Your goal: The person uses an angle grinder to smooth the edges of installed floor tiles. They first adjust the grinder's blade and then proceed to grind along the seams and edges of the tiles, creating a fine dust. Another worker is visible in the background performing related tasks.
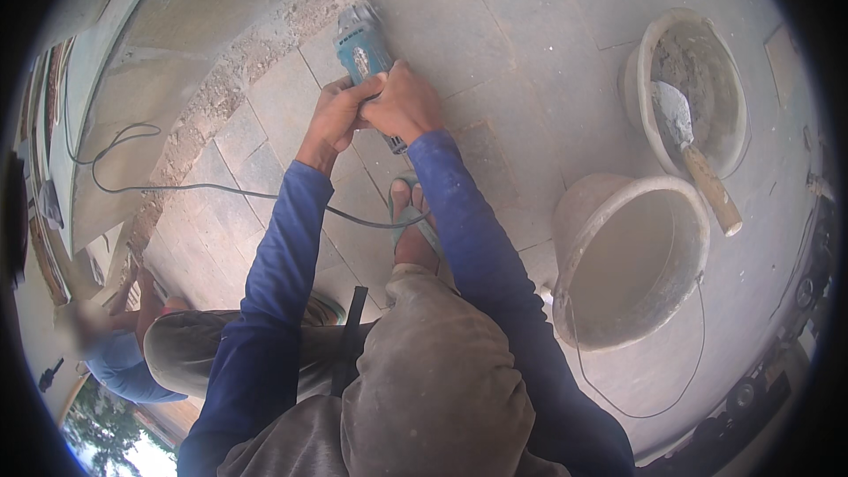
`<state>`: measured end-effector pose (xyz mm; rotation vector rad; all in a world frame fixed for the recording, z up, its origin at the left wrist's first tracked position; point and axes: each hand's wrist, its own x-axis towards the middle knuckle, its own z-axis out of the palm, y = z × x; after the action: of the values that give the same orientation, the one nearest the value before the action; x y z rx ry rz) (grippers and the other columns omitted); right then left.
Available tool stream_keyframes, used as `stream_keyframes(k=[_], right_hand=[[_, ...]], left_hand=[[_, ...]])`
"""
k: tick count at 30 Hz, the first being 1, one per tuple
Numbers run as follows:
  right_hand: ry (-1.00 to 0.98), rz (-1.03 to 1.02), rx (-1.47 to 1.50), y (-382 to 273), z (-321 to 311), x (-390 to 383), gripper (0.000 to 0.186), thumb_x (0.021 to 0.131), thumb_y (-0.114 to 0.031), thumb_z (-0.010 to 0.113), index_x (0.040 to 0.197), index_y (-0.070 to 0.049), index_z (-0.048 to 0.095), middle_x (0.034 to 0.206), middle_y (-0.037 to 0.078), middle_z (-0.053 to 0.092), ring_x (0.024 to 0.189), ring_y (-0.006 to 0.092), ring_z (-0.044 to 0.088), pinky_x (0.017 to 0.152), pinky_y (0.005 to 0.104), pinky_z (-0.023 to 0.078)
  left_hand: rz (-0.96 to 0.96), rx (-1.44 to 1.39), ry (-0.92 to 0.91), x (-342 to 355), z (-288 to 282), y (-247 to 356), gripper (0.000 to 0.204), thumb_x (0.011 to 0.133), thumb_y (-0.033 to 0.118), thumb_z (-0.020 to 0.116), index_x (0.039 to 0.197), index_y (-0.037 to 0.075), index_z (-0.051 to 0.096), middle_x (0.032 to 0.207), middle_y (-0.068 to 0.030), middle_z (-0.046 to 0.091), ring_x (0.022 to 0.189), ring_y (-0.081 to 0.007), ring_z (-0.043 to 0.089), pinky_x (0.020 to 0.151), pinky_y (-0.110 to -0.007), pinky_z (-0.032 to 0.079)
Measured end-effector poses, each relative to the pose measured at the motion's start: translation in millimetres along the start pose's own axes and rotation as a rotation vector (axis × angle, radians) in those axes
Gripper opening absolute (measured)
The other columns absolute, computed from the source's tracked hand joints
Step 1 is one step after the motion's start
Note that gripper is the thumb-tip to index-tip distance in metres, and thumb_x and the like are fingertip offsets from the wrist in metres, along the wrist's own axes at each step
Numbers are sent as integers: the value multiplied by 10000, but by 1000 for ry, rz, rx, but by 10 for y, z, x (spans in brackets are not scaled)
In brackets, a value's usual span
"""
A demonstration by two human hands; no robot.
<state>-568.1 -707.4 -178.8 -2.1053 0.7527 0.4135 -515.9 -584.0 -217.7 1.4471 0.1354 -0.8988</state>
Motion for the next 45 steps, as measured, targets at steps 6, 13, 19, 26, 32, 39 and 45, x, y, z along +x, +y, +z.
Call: stream_keyframes(k=[6, 13, 19, 26, 32, 39, 45], right_hand=[[-1, 4, -14, 23, 7, -10, 593, 714, -236, 782, 1176, 66, 565, 1081, 276, 694, 1042, 420, 694, 904, 459, 561], [-5, 2, -2, 21, -8, -37, 593, 719, -242, 781, 1176, 71, 568, 1091, 283, 691, 1048, 423, 692, 910, 462, 557], [-4, 4, 0, 34, -2, -49, 566, 753, -243, 759, 1179, 77, 568, 1096, 287, 688, 1051, 429, 687, 909, 467, 553], [-4, 8, -5, 32, -10, -96, 534, 760, -242, 750, 1151, 75, 573, 1080, 291, 688, 1042, 429, 688, 896, 470, 553], [6, -2, 5, 81, 15, -92, 524, 742, -228, 751, 1135, 75, 581, 1080, 289, 688, 1039, 430, 689, 893, 468, 554], [-9, 6, 1, 81, 20, -120, 514, 752, -233, 746, 1128, 80, 587, 1077, 293, 688, 1043, 437, 686, 897, 471, 552], [-1, 4, 3, 102, 11, -132, 530, 759, -239, 744, 1149, 80, 579, 1090, 296, 683, 1049, 441, 682, 905, 474, 550]], left_hand=[[1, 1, -3, -11, 12, -13, 518, 854, 332, 798, 1109, -97, 656, 895, -135, 714, 700, -161, 696, 592, -271, 565], [-1, 12, 0, -16, 11, -26, 527, 851, 328, 801, 1112, -103, 646, 888, -134, 711, 681, -159, 688, 577, -272, 556], [-6, 8, 3, -41, 30, -24, 535, 855, 324, 799, 1130, -106, 638, 911, -146, 718, 704, -170, 704, 602, -284, 576], [-25, 33, -66, -80, 24, 15, 546, 919, 275, 744, 1193, -158, 553, 1042, -199, 683, 859, -249, 738, 717, -366, 644], [-20, 49, -59, -97, 31, -10, 554, 919, 270, 741, 1202, -163, 545, 1047, -208, 681, 862, -259, 740, 718, -368, 646], [-21, 32, -65, -107, 17, -46, 571, 920, 269, 738, 1222, -170, 533, 1072, -226, 677, 890, -273, 740, 734, -379, 647], [-30, 51, -60, -113, 40, -51, 572, 920, 266, 739, 1234, -164, 529, 1082, -223, 676, 899, -270, 738, 740, -382, 648]])
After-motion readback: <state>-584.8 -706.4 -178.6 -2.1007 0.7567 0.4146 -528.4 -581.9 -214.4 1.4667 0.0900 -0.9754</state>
